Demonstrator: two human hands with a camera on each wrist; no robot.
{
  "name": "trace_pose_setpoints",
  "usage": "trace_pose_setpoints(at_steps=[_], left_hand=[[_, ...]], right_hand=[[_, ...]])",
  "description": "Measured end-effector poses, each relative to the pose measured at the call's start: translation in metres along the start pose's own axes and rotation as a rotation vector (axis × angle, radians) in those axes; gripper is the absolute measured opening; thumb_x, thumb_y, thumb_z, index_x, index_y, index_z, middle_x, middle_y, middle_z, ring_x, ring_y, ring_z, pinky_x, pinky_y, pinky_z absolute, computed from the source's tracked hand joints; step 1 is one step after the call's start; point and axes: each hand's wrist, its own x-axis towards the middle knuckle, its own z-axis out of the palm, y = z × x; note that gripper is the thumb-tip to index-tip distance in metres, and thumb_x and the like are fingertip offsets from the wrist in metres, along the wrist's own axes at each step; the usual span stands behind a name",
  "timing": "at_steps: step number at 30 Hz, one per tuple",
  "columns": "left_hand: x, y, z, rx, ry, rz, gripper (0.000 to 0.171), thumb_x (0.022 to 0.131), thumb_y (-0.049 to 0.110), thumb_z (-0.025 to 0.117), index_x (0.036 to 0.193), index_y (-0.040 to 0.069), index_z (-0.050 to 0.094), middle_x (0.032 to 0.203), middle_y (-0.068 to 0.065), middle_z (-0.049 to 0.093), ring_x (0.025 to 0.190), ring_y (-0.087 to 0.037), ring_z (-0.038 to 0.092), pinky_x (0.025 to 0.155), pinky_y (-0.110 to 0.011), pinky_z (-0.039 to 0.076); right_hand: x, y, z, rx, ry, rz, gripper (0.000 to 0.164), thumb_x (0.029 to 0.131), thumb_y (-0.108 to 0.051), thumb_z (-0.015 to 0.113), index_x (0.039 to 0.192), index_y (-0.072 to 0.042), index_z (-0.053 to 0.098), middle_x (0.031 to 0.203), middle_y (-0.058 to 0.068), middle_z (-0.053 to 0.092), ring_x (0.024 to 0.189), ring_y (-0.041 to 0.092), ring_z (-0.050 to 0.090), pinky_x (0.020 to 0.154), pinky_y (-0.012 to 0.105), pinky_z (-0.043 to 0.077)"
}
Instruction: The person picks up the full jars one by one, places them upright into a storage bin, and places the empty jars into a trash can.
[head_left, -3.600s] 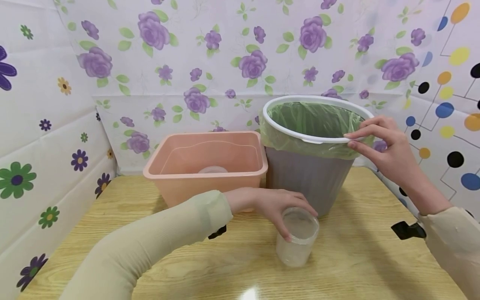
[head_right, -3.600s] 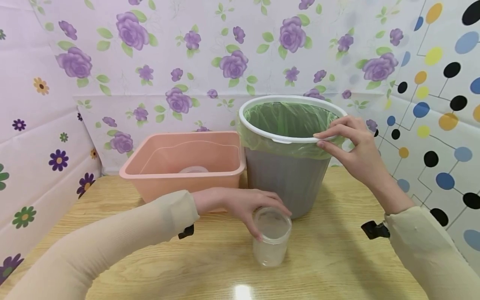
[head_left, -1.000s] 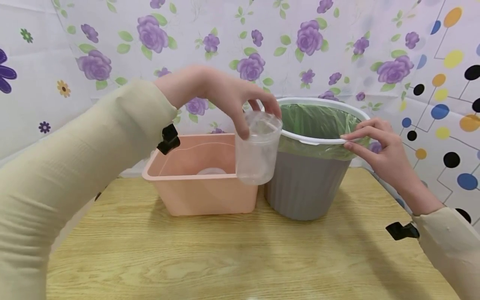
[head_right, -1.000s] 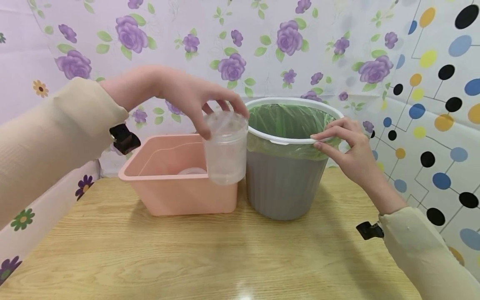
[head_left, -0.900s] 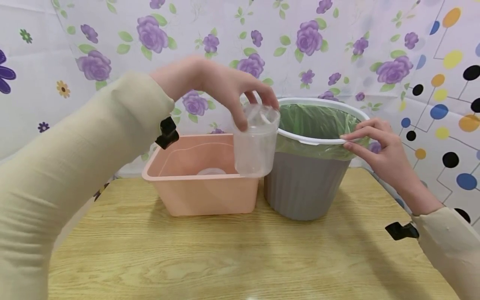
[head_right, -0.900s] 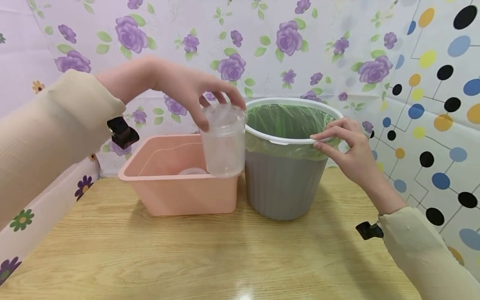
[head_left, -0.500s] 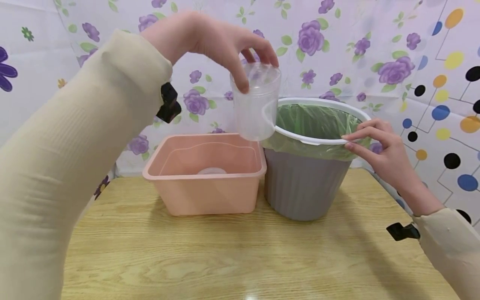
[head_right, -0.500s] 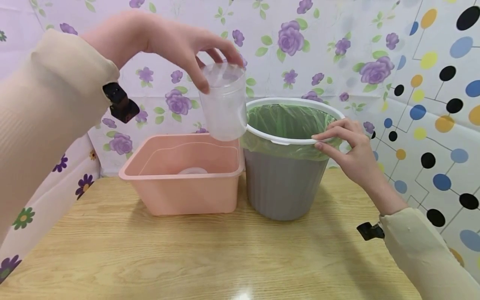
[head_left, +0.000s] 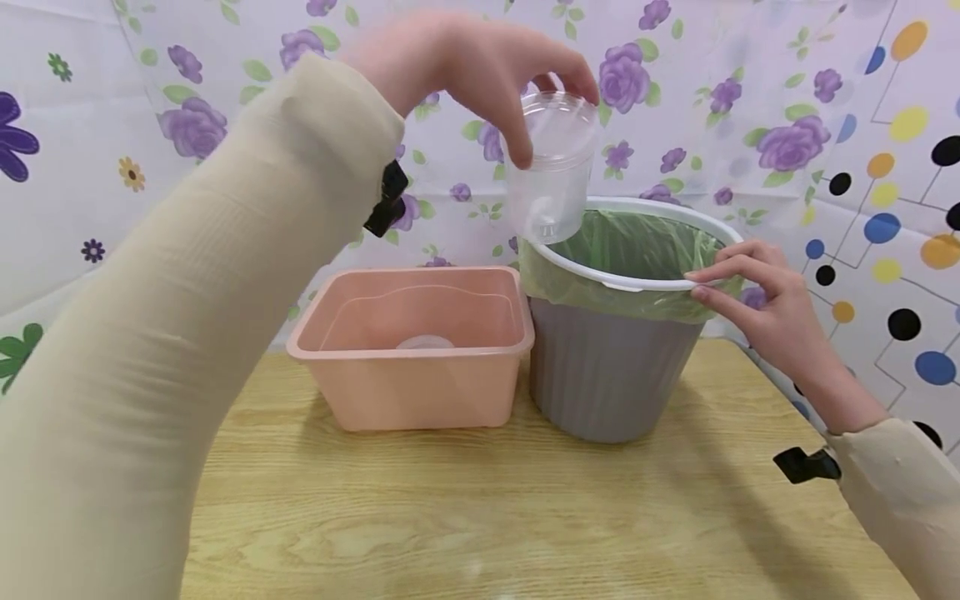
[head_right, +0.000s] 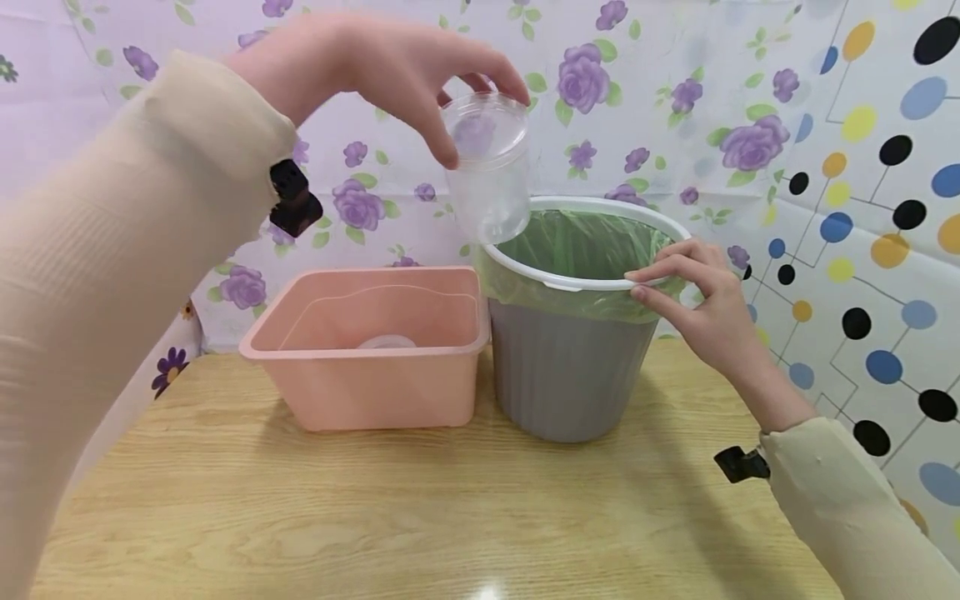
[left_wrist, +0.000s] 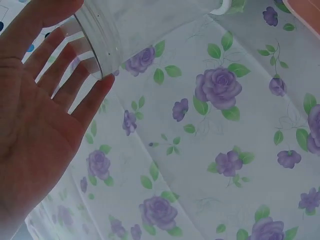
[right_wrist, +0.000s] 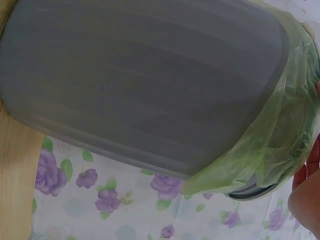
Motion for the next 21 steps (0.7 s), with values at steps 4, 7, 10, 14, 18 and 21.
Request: trace_pose_setpoints(at_steps=[4,7,10,14,18,21], left_hand=[[0.010,0.005,0.009,0.014,0.045,0.041,0.087,0.082,0.012,0.076,0.154,0.029,0.030,0.158,0.007,0.031,0.145,-0.019,0.027,0.110,-0.035,0.045],[0.017,0.010,0.015,0.028,0.073,0.076,0.087,0.081,0.012,0.077,0.154,0.027,0.031,0.158,0.005,0.032,0.144,-0.020,0.029,0.115,-0.035,0.040],[0.023,0.015,0.020,0.045,0.090,0.110,0.086,0.081,0.013,0.077,0.153,0.025,0.032,0.158,0.004,0.033,0.144,-0.019,0.031,0.118,-0.035,0.034],[0.032,0.021,0.027,0.057,0.097,0.126,0.085,0.081,0.015,0.078,0.152,0.026,0.032,0.157,0.005,0.034,0.143,-0.016,0.032,0.120,-0.031,0.031],[0.040,0.027,0.037,0.027,0.070,0.135,0.084,0.081,0.014,0.078,0.151,0.027,0.033,0.159,0.006,0.032,0.148,-0.014,0.026,0.123,-0.034,0.026],[0.045,0.031,0.043,0.017,0.043,0.149,0.083,0.081,0.013,0.077,0.151,0.027,0.034,0.159,0.005,0.032,0.148,-0.014,0.025,0.123,-0.037,0.026]], right_hand=[[0.000,-0.001,0.000,-0.003,-0.005,0.006,0.024,0.080,0.012,0.073,0.101,0.000,0.075,0.108,-0.017,0.055,0.115,0.004,0.042,0.094,0.024,0.026],[0.000,-0.001,0.000,-0.001,-0.002,0.000,0.025,0.079,0.013,0.073,0.101,0.001,0.075,0.108,-0.018,0.056,0.115,0.004,0.042,0.094,0.024,0.026],[0.000,-0.001,0.000,0.004,0.004,-0.011,0.025,0.078,0.015,0.073,0.100,0.002,0.075,0.107,-0.017,0.056,0.114,0.004,0.043,0.094,0.023,0.026],[0.001,-0.002,0.000,0.001,0.003,-0.008,0.025,0.078,0.014,0.073,0.100,0.002,0.075,0.108,-0.017,0.056,0.115,0.004,0.042,0.094,0.024,0.026],[0.001,-0.003,0.001,-0.007,0.004,-0.001,0.025,0.078,0.013,0.074,0.100,0.001,0.075,0.108,-0.018,0.056,0.115,0.004,0.042,0.094,0.024,0.025],[0.000,-0.003,0.001,-0.007,0.007,0.003,0.025,0.079,0.013,0.074,0.101,0.001,0.075,0.107,-0.018,0.055,0.115,0.004,0.041,0.094,0.024,0.025]])
